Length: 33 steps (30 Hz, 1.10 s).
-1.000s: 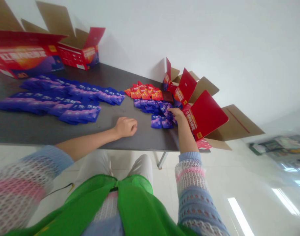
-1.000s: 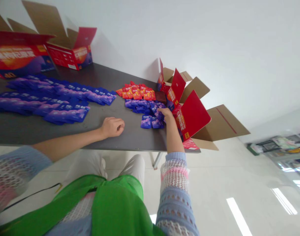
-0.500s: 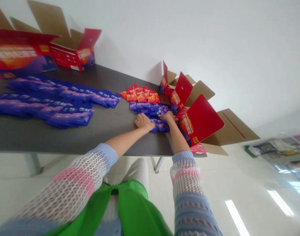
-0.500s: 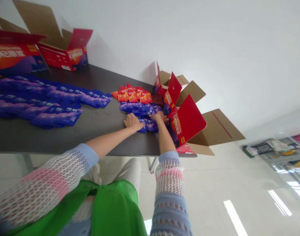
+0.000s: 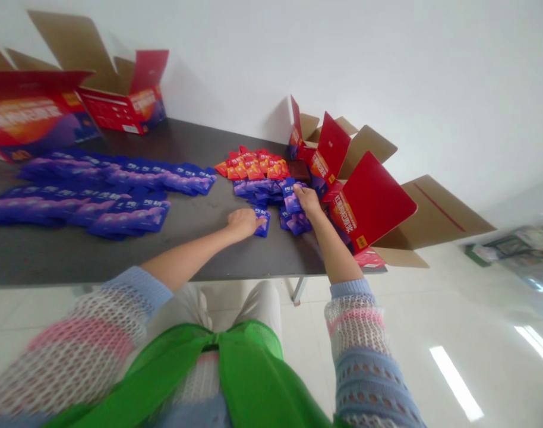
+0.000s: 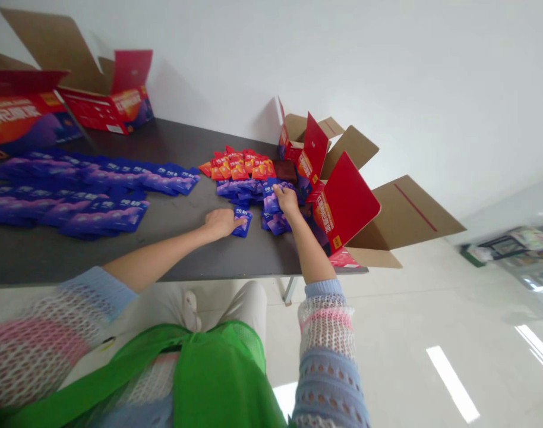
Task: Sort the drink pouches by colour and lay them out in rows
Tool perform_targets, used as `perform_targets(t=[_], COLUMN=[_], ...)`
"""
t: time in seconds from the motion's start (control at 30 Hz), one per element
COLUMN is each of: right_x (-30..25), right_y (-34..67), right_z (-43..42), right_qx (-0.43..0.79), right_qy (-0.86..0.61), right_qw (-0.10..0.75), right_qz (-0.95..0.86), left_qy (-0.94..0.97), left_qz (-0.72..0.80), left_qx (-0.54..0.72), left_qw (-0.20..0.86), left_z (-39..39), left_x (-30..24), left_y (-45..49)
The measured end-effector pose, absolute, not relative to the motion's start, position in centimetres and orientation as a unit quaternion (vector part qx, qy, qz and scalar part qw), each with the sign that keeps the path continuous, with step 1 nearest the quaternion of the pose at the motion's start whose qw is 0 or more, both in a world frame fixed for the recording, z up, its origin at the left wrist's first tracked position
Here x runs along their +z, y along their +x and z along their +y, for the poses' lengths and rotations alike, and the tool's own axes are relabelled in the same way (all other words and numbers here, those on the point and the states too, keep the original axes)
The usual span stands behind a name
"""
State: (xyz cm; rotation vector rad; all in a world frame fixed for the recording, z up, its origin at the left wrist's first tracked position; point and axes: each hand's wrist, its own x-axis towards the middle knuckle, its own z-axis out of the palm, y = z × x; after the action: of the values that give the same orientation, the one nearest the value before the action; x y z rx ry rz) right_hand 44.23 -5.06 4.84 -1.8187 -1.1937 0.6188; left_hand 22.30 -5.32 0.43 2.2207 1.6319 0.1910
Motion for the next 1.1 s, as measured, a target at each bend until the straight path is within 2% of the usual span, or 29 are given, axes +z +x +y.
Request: perform_targets(t=[0.13, 0.27, 0.33, 0.6, 0.7, 0.87, 0.97, 1.1], right_x=[4.9, 4.1, 3.5, -0.5, -1.3, -0.9, -1.0, -1.3], right_y=[40.5, 37.0, 35.7, 31.4, 30.4, 29.9, 29.1, 28.1], right_z=[-5.6, -6.1, -6.2, -4.8, -4.1, -3.5, -3.7, -4.7], right_qx=[0.328, 0.446, 0.467, 0.386, 0.311, 0.220, 0.228, 0.315], right_qy=[-0.668, -0.607, -0.596, -0.630, -0.645, -0.690, -0.706, -0.653], right_qw=[0.461, 0.452, 0.448, 0.465, 0.464, 0.457, 0.481, 0.543], right_qz=[-0.484, -0.479, -0.476, -0.489, -0.522, -0.516, -0.466, -0.424], left_qy=[0.802, 0.800, 0.788, 0.728, 0.694, 0.729, 0.733, 0.730], left_qz=[0.569, 0.567, 0.573, 0.576, 0.582, 0.482, 0.437, 0.394], left_qx=[0.099, 0.139, 0.166, 0.323, 0.379, 0.402, 0.410, 0.400], left_qw=[0.150, 0.139, 0.150, 0.184, 0.189, 0.274, 0.323, 0.389], left_z=[-6.2, -7.5, -7.3, -2.9, -1.7, -0.8, -0.4, -0.4], left_x=[-0.4, -1.0, -1.2, -2.4, -2.2, -2.1, -2.4, -3.2], left_y=[20.7, 18.9, 17.7, 14.8, 15.6, 16.6, 16.5, 16.5])
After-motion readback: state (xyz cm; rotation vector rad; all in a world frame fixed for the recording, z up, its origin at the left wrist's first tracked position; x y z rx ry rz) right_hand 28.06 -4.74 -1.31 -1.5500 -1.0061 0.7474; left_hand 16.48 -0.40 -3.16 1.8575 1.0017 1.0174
